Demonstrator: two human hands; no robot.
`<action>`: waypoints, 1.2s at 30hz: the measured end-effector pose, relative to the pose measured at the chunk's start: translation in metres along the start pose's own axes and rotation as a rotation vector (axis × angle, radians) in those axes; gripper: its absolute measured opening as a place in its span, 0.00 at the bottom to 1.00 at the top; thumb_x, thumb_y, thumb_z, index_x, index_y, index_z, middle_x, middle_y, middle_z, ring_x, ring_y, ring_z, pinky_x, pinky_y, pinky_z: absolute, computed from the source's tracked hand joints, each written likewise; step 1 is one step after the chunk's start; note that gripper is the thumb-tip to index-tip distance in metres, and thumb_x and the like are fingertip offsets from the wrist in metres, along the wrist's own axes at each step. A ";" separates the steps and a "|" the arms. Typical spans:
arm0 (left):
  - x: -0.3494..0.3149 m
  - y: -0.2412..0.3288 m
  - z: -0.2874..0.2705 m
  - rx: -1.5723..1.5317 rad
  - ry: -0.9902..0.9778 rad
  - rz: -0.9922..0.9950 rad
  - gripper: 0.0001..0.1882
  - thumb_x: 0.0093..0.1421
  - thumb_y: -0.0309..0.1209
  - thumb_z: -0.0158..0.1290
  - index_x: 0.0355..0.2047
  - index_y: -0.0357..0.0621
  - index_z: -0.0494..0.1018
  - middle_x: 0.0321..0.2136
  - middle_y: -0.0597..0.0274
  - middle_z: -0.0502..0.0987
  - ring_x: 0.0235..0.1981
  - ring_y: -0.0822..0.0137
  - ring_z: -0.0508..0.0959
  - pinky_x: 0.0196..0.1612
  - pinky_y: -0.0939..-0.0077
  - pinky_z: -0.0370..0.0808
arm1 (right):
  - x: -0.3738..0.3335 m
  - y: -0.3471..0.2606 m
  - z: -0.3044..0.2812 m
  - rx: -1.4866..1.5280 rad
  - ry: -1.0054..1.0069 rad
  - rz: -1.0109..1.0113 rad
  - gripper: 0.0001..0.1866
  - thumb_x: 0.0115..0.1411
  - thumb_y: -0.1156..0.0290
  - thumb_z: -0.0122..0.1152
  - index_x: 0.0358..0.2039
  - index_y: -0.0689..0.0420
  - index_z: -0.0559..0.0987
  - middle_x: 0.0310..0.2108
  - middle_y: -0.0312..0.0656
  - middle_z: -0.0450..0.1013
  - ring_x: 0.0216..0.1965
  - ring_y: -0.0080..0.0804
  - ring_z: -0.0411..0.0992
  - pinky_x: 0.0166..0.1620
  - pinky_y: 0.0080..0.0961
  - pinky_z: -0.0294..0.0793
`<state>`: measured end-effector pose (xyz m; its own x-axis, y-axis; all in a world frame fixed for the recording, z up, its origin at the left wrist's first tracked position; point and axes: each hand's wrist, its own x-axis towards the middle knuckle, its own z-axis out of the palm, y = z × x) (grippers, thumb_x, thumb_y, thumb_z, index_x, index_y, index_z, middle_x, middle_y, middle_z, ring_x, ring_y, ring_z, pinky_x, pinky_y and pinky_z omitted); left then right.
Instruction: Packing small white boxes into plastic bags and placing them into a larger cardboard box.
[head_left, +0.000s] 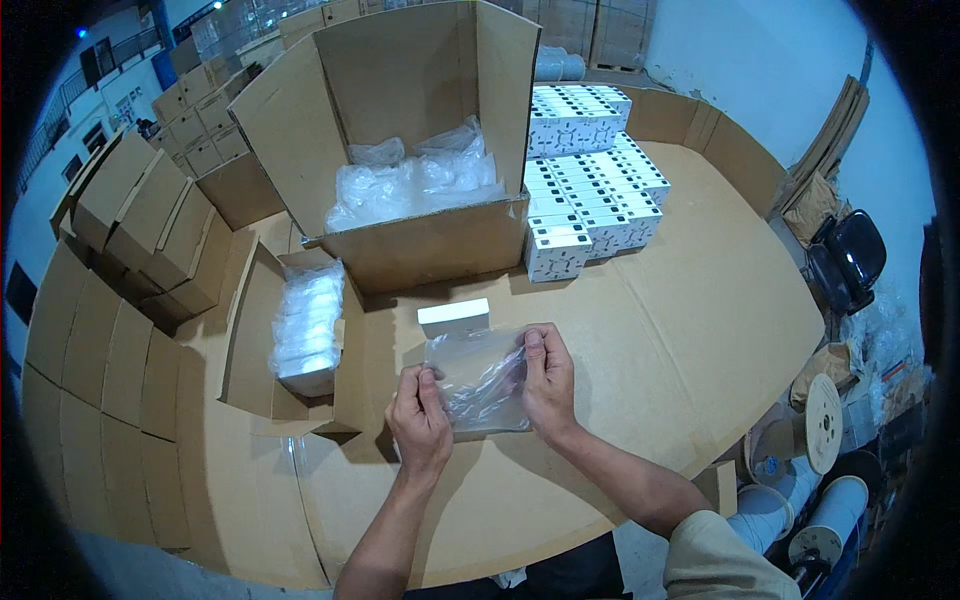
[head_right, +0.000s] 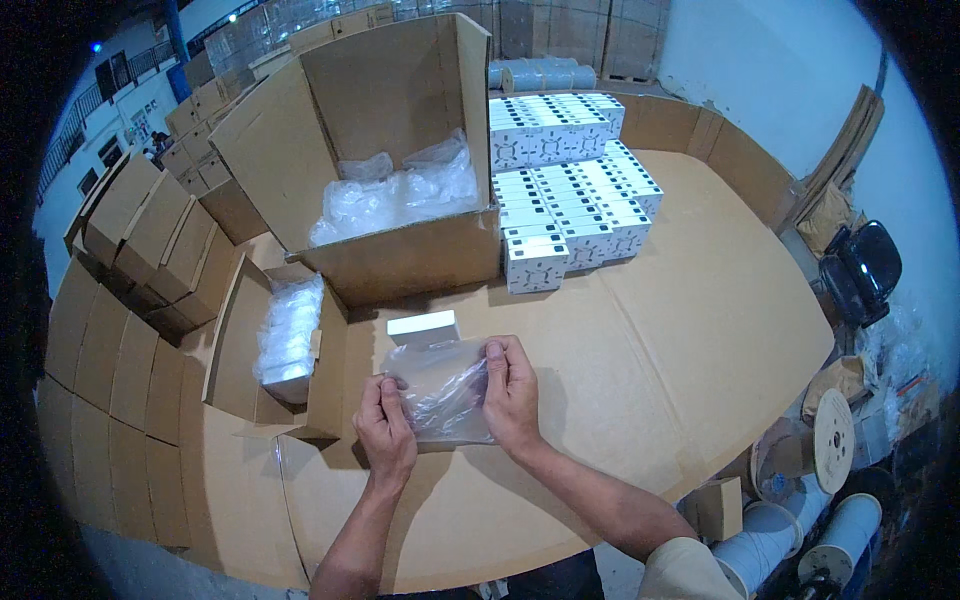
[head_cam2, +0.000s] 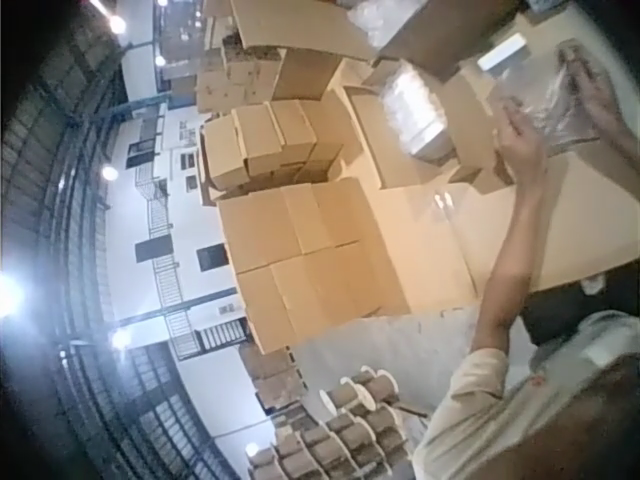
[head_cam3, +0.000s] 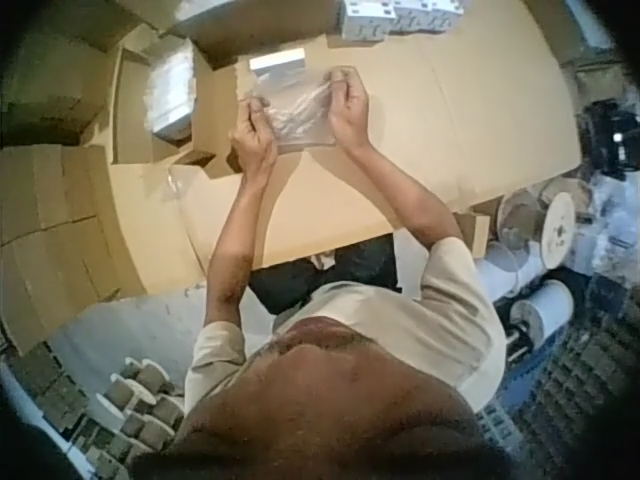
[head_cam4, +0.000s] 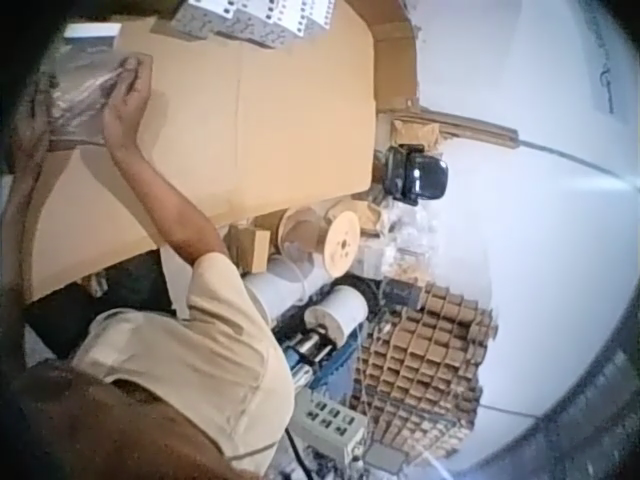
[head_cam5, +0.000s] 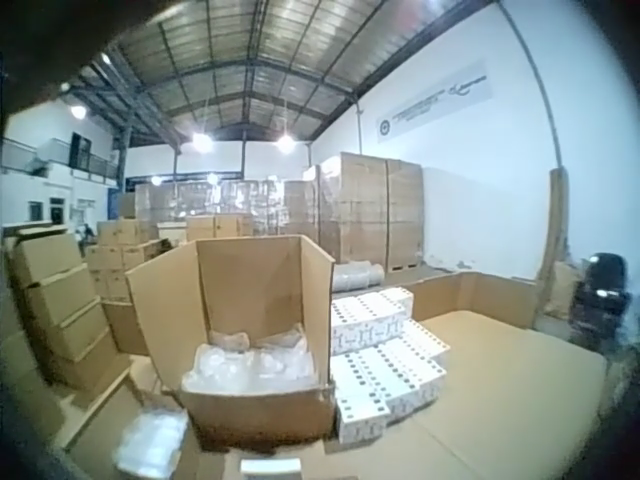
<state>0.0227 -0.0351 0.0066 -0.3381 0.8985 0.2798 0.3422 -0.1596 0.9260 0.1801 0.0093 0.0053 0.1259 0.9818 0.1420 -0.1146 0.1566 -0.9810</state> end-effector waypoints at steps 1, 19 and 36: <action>0.001 0.000 0.002 0.020 0.046 0.042 0.15 0.76 0.35 0.43 0.37 0.38 0.73 0.22 0.68 0.70 0.25 0.79 0.68 0.27 0.79 0.65 | -0.002 -0.003 0.002 -0.001 0.000 0.001 0.14 0.77 0.60 0.46 0.39 0.57 0.71 0.28 0.29 0.66 0.24 0.13 0.62 0.25 0.14 0.64; 0.008 0.009 0.008 -0.376 0.177 -0.100 0.13 0.71 0.37 0.56 0.40 0.38 0.76 0.29 0.70 0.76 0.27 0.81 0.71 0.29 0.83 0.69 | -0.006 0.005 0.006 -0.302 -0.016 -0.236 0.08 0.75 0.69 0.46 0.41 0.59 0.71 0.21 0.45 0.67 0.22 0.25 0.67 0.26 0.29 0.68; 0.006 0.003 -0.007 -0.214 -0.181 -0.211 0.15 0.58 0.30 0.69 0.40 0.38 0.77 0.33 0.65 0.80 0.35 0.74 0.78 0.41 0.77 0.75 | 0.026 -0.026 -0.026 -0.388 -0.187 -0.438 0.09 0.61 0.73 0.66 0.41 0.59 0.80 0.38 0.40 0.76 0.39 0.28 0.73 0.42 0.28 0.74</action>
<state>0.0149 -0.0329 0.0126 -0.2138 0.9758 0.0449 0.0833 -0.0275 0.9961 0.2122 0.0283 0.0316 -0.0992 0.8429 0.5289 0.2797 0.5337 -0.7981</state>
